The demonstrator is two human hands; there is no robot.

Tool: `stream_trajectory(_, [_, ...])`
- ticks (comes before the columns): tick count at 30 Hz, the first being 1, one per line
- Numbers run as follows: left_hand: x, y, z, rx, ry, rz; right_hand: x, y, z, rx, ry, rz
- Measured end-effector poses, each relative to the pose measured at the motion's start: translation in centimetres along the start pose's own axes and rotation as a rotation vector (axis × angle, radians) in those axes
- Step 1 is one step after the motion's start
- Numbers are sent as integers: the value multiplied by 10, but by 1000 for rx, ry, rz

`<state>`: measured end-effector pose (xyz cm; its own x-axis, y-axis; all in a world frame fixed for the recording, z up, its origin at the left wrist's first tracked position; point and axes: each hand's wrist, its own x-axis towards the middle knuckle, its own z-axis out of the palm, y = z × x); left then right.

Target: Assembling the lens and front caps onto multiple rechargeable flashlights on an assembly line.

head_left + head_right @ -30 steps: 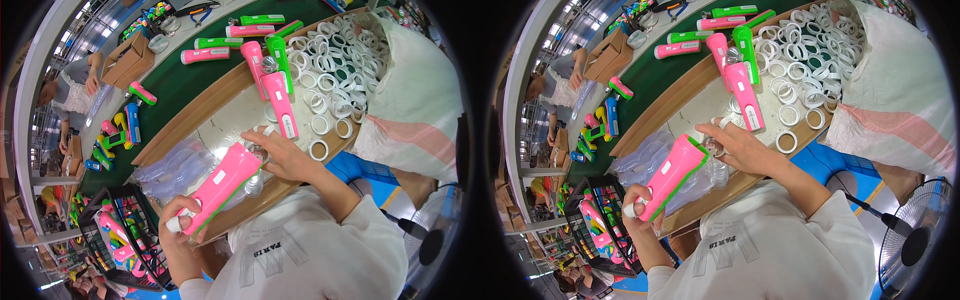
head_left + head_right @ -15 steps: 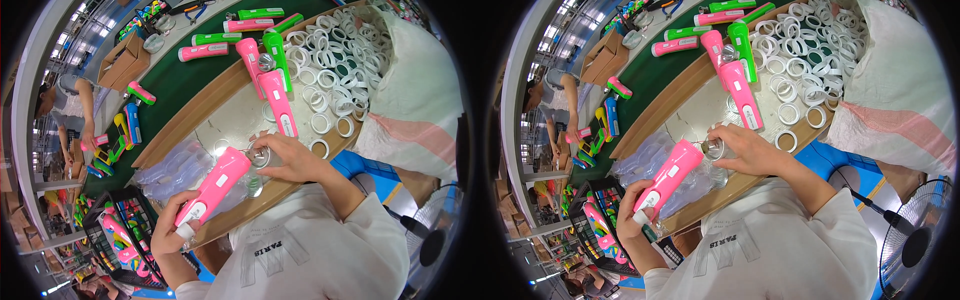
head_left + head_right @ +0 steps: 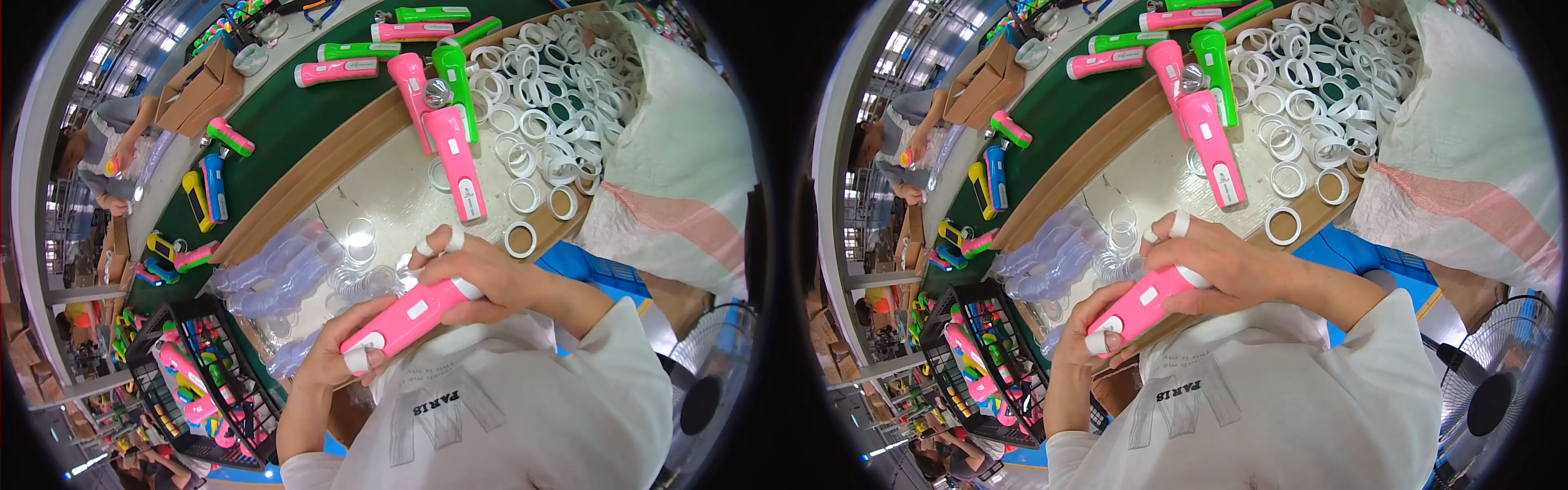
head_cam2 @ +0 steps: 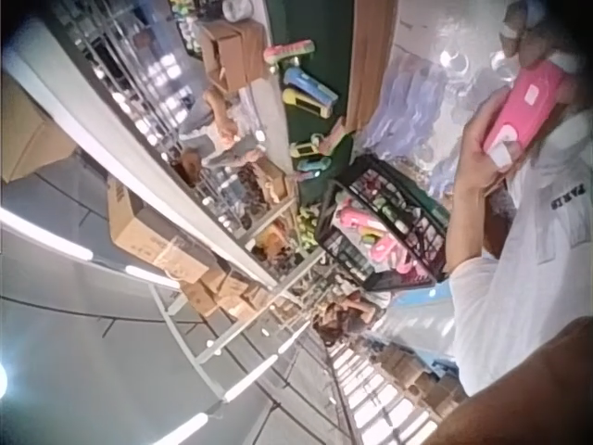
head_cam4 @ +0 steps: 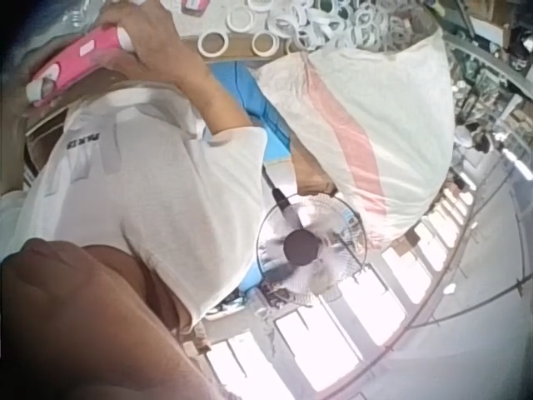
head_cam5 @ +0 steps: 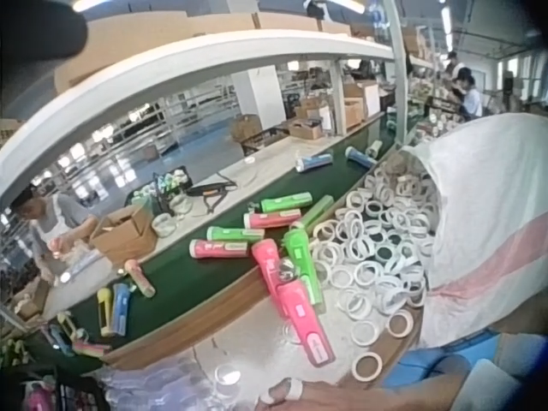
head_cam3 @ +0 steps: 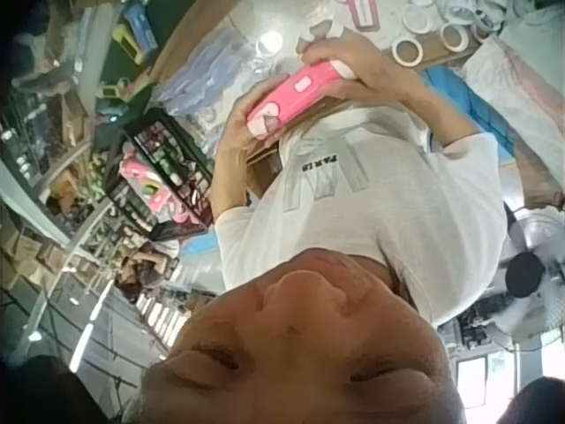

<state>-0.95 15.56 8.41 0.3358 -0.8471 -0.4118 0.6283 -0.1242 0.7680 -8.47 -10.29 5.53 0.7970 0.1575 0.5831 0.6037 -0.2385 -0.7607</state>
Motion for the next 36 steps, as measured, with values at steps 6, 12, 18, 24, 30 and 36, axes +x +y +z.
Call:
stream_trajectory(6, [16,16,8,1064,62,447,-8,14,25,208,264,485])
stream_trajectory(12, [14,5,3,1435,243,700,5,2,4,690,220,748])
stream_trajectory(18, [39,-2,19,1504,314,585,-18,58,18,501,410,950])
stream_trajectory(24, [18,-8,10,727,260,313,0,9,3,93,132,426])
stream_trajectory(30, [56,-5,12,1498,281,549,-2,40,0,430,290,840])
stream_trajectory(36, [12,6,15,575,-21,174,2,-29,-11,36,-31,-71])
